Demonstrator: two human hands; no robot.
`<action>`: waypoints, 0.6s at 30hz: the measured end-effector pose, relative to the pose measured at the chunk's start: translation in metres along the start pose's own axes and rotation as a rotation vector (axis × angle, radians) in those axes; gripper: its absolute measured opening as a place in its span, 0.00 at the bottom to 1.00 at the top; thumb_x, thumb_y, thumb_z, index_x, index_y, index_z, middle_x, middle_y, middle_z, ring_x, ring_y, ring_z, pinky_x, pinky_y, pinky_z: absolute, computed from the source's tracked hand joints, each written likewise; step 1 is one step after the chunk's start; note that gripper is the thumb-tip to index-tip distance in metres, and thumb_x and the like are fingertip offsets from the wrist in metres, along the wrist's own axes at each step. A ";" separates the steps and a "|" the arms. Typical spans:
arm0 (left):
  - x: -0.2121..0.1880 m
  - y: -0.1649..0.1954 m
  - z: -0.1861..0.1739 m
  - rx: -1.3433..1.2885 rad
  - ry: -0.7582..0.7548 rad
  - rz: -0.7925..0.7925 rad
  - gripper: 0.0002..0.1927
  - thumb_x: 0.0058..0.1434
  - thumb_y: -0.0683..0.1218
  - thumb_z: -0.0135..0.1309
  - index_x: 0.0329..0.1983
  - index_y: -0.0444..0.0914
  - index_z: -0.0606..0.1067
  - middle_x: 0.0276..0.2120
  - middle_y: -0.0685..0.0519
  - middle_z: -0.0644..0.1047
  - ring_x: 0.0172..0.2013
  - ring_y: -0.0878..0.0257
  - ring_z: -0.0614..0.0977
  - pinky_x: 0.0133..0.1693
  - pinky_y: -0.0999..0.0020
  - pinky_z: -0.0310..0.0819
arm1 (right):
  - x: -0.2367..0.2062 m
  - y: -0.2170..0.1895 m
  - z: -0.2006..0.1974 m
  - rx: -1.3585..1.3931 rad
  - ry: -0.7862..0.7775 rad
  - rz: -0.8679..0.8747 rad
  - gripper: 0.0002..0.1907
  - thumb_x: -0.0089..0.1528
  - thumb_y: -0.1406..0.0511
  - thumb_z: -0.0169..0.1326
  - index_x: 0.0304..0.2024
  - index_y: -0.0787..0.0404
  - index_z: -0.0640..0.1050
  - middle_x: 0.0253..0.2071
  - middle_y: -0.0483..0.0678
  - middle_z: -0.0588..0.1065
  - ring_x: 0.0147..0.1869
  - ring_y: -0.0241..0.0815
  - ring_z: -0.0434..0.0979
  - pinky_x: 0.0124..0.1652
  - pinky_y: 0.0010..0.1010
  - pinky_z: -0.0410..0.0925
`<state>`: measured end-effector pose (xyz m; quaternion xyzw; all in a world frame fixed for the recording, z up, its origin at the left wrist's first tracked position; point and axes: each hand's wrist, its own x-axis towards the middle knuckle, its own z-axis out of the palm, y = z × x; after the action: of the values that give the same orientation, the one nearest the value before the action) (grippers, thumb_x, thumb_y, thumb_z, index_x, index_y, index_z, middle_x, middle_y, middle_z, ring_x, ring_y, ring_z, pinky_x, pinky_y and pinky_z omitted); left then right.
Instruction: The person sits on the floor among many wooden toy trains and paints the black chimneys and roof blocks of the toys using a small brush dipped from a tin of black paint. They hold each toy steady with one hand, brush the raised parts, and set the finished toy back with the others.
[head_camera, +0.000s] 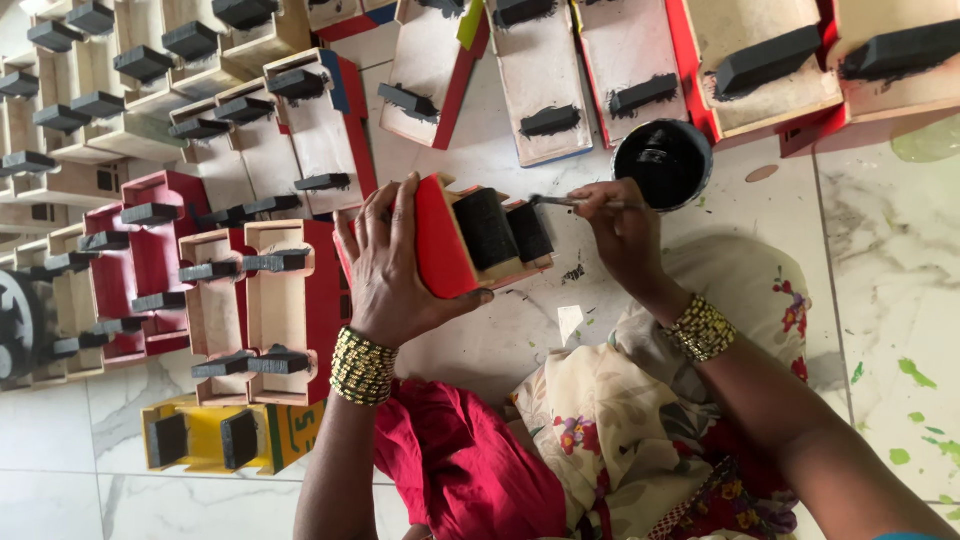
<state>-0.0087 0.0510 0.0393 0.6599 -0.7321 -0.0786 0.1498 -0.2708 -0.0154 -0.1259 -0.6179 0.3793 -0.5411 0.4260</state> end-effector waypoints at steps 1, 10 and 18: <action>0.000 -0.001 -0.001 0.014 -0.010 -0.013 0.77 0.27 0.74 0.73 0.77 0.40 0.52 0.68 0.41 0.60 0.69 0.42 0.62 0.65 0.26 0.45 | 0.002 0.004 0.001 0.081 -0.017 0.055 0.06 0.69 0.77 0.53 0.42 0.64 0.70 0.46 0.53 0.78 0.52 0.39 0.82 0.49 0.30 0.76; -0.006 -0.009 -0.003 0.049 -0.017 -0.024 0.76 0.28 0.74 0.73 0.76 0.40 0.52 0.68 0.40 0.61 0.68 0.41 0.61 0.66 0.28 0.43 | -0.026 0.002 -0.024 0.052 -0.068 0.263 0.06 0.67 0.76 0.52 0.41 0.64 0.68 0.41 0.50 0.79 0.48 0.35 0.83 0.47 0.26 0.77; -0.003 -0.009 -0.006 0.055 -0.039 -0.028 0.76 0.27 0.74 0.73 0.76 0.40 0.52 0.68 0.40 0.61 0.69 0.41 0.61 0.66 0.31 0.42 | 0.006 0.021 0.018 0.152 0.075 0.128 0.06 0.70 0.75 0.53 0.43 0.64 0.67 0.45 0.54 0.78 0.46 0.35 0.79 0.47 0.27 0.75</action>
<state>0.0023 0.0535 0.0413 0.6722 -0.7274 -0.0735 0.1164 -0.2527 -0.0261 -0.1449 -0.5376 0.3914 -0.5628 0.4910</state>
